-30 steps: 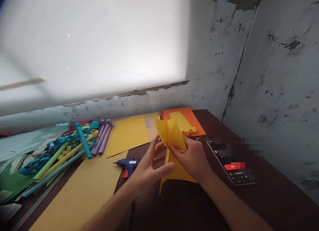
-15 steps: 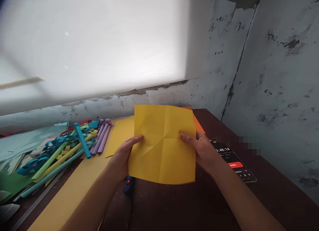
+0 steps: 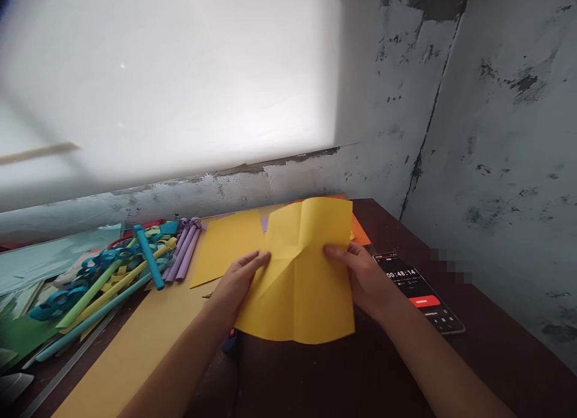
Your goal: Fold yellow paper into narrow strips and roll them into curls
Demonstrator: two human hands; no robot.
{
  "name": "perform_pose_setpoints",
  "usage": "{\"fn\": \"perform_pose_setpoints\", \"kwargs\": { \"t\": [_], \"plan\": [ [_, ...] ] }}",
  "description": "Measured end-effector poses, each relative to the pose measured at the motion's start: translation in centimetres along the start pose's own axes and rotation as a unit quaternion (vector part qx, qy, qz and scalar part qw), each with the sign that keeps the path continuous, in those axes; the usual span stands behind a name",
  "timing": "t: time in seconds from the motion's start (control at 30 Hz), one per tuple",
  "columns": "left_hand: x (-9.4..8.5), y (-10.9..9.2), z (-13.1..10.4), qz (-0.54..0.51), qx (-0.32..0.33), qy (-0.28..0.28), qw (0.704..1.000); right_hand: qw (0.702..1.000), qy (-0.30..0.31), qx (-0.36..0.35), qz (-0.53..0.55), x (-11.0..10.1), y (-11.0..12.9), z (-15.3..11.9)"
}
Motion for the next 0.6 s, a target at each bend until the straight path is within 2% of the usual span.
{"fn": "perform_pose_setpoints", "kwargs": {
  "t": [0.07, 0.13, 0.2, 0.27, 0.33, 0.4, 0.47, 0.53, 0.6],
  "plan": [
    [-0.3, 0.3, 0.3, 0.064, 0.044, -0.064, 0.995, 1.0, -0.005, 0.001, 0.007, 0.1, -0.1, 0.0],
    [-0.4, 0.0, 0.3, 0.129, 0.133, -0.125, 0.975, 1.0, -0.008, 0.008, 0.012, 0.2, -0.4, 0.0],
    [-0.2, -0.3, -0.1, 0.177, 0.214, -0.146, 0.95, 1.0, -0.005, 0.01, 0.02, 0.4, -0.5, 0.0],
    [0.3, -0.5, -0.5, 0.212, 0.247, -0.133, 0.936, 0.999, -0.011, 0.011, 0.029, 0.5, -0.5, 0.0],
    [0.8, -0.4, -0.7, 0.228, 0.23, -0.101, 0.941, 0.999, -0.024, 0.009, 0.031, 0.4, -0.5, -0.1],
    [1.4, -0.1, -0.7, 0.208, 0.182, -0.044, 0.96, 0.999, -0.032, -0.002, 0.028, 0.2, -0.5, 0.0],
    [2.2, 0.5, -0.7, 0.158, 0.12, 0.048, 0.979, 0.999, -0.02, -0.013, 0.026, 0.2, -0.6, 0.0],
    [3.1, 1.0, -0.9, 0.103, 0.065, 0.141, 0.982, 1.0, -0.001, -0.014, 0.021, 0.3, -0.8, 0.0],
    [3.8, 1.2, -1.3, 0.063, 0.043, 0.194, 0.978, 1.0, 0.017, -0.011, 0.012, 0.4, -0.9, -0.2]
  ]
}}
Point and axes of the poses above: each hand's wrist, its own z-axis towards the middle knuckle, its own x-axis out of the palm, y = z × x, the point moved 5 cm from there along z, towards the middle knuckle, and after that the axes turned 10 degrees about -x, right-handed, at the moved point
